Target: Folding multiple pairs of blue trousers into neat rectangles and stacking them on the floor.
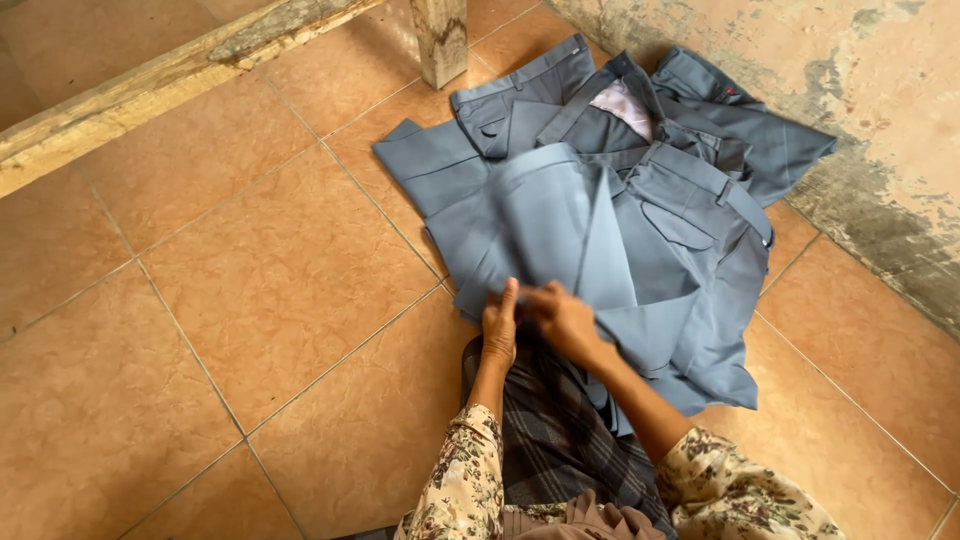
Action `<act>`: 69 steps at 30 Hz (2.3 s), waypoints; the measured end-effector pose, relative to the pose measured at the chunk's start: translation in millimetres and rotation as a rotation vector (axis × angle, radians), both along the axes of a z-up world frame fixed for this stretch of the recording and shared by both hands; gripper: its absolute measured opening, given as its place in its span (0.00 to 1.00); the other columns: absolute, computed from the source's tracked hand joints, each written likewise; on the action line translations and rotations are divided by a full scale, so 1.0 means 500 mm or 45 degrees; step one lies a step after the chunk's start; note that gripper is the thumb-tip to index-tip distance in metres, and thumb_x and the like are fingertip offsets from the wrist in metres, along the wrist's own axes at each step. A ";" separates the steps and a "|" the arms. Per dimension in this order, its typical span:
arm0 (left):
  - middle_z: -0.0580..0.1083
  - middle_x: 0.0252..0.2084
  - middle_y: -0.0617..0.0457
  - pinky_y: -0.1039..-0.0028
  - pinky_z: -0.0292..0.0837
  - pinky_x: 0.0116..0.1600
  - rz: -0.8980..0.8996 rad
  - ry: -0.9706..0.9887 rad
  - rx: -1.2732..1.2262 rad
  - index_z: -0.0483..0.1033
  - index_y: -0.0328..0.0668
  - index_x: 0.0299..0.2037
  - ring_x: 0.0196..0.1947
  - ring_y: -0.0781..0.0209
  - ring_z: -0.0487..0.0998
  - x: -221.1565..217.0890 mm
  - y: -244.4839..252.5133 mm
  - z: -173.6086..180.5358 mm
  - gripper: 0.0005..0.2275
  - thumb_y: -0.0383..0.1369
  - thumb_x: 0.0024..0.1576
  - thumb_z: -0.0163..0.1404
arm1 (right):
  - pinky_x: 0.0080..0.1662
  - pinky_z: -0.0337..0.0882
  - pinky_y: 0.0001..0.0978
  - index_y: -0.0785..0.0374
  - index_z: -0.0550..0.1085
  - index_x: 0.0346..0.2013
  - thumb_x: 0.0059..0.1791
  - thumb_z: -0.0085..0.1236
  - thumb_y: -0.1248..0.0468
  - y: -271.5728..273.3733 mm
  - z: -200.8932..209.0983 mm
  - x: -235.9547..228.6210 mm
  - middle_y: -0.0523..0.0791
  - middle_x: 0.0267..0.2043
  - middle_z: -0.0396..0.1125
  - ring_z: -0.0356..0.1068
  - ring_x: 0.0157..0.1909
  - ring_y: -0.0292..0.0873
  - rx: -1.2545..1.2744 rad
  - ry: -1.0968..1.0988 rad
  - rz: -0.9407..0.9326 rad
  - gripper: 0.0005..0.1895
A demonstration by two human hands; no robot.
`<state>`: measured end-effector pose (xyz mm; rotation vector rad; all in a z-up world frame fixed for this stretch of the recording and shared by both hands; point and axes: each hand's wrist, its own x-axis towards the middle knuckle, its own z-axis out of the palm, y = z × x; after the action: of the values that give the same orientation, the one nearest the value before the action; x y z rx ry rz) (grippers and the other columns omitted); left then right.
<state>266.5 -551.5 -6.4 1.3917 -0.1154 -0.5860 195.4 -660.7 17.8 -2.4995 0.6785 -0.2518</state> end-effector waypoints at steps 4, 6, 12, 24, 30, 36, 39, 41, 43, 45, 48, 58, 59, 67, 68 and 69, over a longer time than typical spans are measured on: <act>0.53 0.72 0.24 0.51 0.44 0.76 0.471 0.671 -0.144 0.55 0.16 0.68 0.75 0.36 0.50 0.016 0.015 0.054 0.41 0.52 0.59 0.54 | 0.53 0.74 0.58 0.40 0.76 0.55 0.50 0.56 0.49 0.057 0.004 -0.004 0.46 0.53 0.69 0.72 0.54 0.59 0.129 0.320 0.293 0.18; 0.49 0.73 0.23 0.49 0.39 0.76 0.552 0.722 -0.205 0.52 0.16 0.69 0.76 0.35 0.46 0.025 0.011 0.003 0.38 0.47 0.62 0.51 | 0.55 0.73 0.58 0.45 0.78 0.54 0.51 0.56 0.46 0.040 0.005 0.014 0.48 0.56 0.68 0.71 0.56 0.60 0.196 0.320 0.303 0.20; 0.68 0.63 0.29 0.46 0.69 0.64 0.493 0.855 -0.568 0.61 0.23 0.67 0.62 0.36 0.70 0.042 -0.002 -0.116 0.28 0.41 0.64 0.52 | 0.53 0.74 0.58 0.43 0.67 0.66 0.52 0.53 0.42 -0.006 -0.051 0.152 0.45 0.59 0.62 0.64 0.63 0.53 -0.046 0.277 0.139 0.29; 0.70 0.62 0.32 0.46 0.69 0.65 0.651 1.089 -0.729 0.64 0.29 0.65 0.61 0.36 0.72 0.081 0.034 -0.155 0.30 0.49 0.64 0.50 | 0.41 0.77 0.51 0.48 0.79 0.42 0.50 0.49 0.49 -0.035 -0.056 0.179 0.44 0.39 0.73 0.76 0.44 0.52 -0.406 -0.002 0.101 0.14; 0.70 0.61 0.32 0.40 0.71 0.62 0.776 1.214 -0.699 0.62 0.36 0.66 0.60 0.37 0.72 0.129 0.134 -0.234 0.29 0.54 0.66 0.41 | 0.41 0.74 0.59 0.54 0.78 0.44 0.54 0.49 0.52 0.041 0.055 0.165 0.53 0.35 0.74 0.74 0.41 0.62 -0.030 -0.217 0.152 0.14; 0.64 0.66 0.33 0.49 0.63 0.70 0.747 1.172 -0.755 0.58 0.34 0.69 0.68 0.39 0.65 0.123 0.203 -0.128 0.34 0.57 0.64 0.41 | 0.34 0.75 0.48 0.50 0.78 0.35 0.48 0.58 0.55 0.147 -0.036 0.200 0.47 0.25 0.72 0.76 0.31 0.55 -0.371 -0.310 0.394 0.05; 0.61 0.71 0.41 0.48 0.57 0.73 0.671 1.007 -0.744 0.60 0.48 0.71 0.70 0.42 0.62 0.120 0.222 -0.064 0.44 0.73 0.54 0.37 | 0.31 0.75 0.45 0.49 0.75 0.31 0.43 0.59 0.55 0.209 -0.081 0.178 0.45 0.24 0.71 0.75 0.28 0.52 -0.511 -0.299 0.760 0.05; 0.60 0.72 0.37 0.55 0.53 0.76 0.496 0.824 -0.485 0.62 0.38 0.69 0.72 0.41 0.60 0.102 0.237 -0.012 0.47 0.72 0.51 0.45 | 0.32 0.76 0.44 0.56 0.73 0.35 0.46 0.51 0.63 0.222 -0.070 0.170 0.48 0.27 0.72 0.76 0.31 0.53 -0.488 -0.297 0.986 0.05; 0.62 0.69 0.36 0.52 0.58 0.72 0.556 0.819 -0.333 0.63 0.38 0.68 0.69 0.41 0.62 0.111 0.219 -0.064 0.44 0.67 0.52 0.50 | 0.35 0.77 0.47 0.53 0.69 0.48 0.46 0.48 0.66 0.216 -0.080 0.175 0.49 0.33 0.72 0.76 0.36 0.55 -0.473 -0.157 1.036 0.15; 0.65 0.66 0.36 0.48 0.64 0.67 0.608 0.811 -0.180 0.65 0.37 0.67 0.67 0.41 0.65 0.133 0.212 -0.133 0.41 0.62 0.53 0.56 | 0.37 0.77 0.49 0.51 0.66 0.60 0.47 0.45 0.70 0.215 -0.061 0.174 0.49 0.39 0.73 0.76 0.41 0.57 -0.458 -0.016 1.079 0.26; 0.64 0.65 0.33 0.42 0.72 0.59 0.800 0.739 -0.056 0.60 0.37 0.68 0.64 0.33 0.68 0.187 0.234 -0.186 0.34 0.55 0.61 0.50 | 0.41 0.76 0.53 0.48 0.62 0.61 0.49 0.42 0.73 0.218 -0.017 0.182 0.52 0.46 0.71 0.75 0.45 0.62 -0.373 0.184 1.096 0.27; 0.63 0.66 0.31 0.35 0.63 0.63 1.142 0.606 -0.170 0.58 0.33 0.68 0.67 0.29 0.63 0.290 0.460 -0.085 0.31 0.51 0.64 0.49 | 0.47 0.77 0.54 0.24 0.58 0.68 0.53 0.35 0.71 0.299 0.056 0.254 0.53 0.60 0.62 0.73 0.52 0.61 -0.582 0.304 1.354 0.36; 0.63 0.66 0.32 0.34 0.62 0.63 1.177 0.590 -0.182 0.58 0.34 0.68 0.68 0.29 0.62 0.295 0.492 -0.083 0.31 0.51 0.63 0.49 | 0.47 0.77 0.55 0.23 0.58 0.68 0.54 0.34 0.70 0.311 0.055 0.257 0.53 0.61 0.61 0.73 0.52 0.62 -0.595 0.311 1.408 0.36; 0.59 0.68 0.26 0.28 0.58 0.62 1.416 0.400 -0.090 0.57 0.34 0.69 0.69 0.24 0.58 0.291 0.766 -0.064 0.32 0.51 0.64 0.49 | 0.39 0.79 0.43 0.34 0.75 0.46 0.51 0.42 0.62 0.285 -0.143 0.383 0.39 0.44 0.70 0.77 0.41 0.45 -0.767 0.012 1.225 0.18; 0.57 0.69 0.25 0.26 0.56 0.62 1.440 0.372 -0.132 0.55 0.33 0.70 0.69 0.23 0.57 0.285 0.800 -0.079 0.32 0.49 0.65 0.50 | 0.40 0.78 0.39 0.39 0.79 0.40 0.47 0.48 0.64 0.274 -0.173 0.403 0.37 0.42 0.70 0.76 0.42 0.42 -0.812 -0.029 1.161 0.16; 0.57 0.69 0.25 0.26 0.56 0.62 1.456 0.370 -0.128 0.55 0.33 0.70 0.69 0.23 0.57 0.265 0.812 -0.046 0.32 0.49 0.65 0.50 | 0.40 0.78 0.39 0.39 0.79 0.40 0.47 0.48 0.64 0.273 -0.185 0.417 0.37 0.42 0.70 0.76 0.42 0.42 -0.806 -0.035 1.176 0.16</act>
<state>398.9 -145.7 -29.6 1.0384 0.8283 0.1878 404.0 -524.0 -74.8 -3.0739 -0.7077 -0.1570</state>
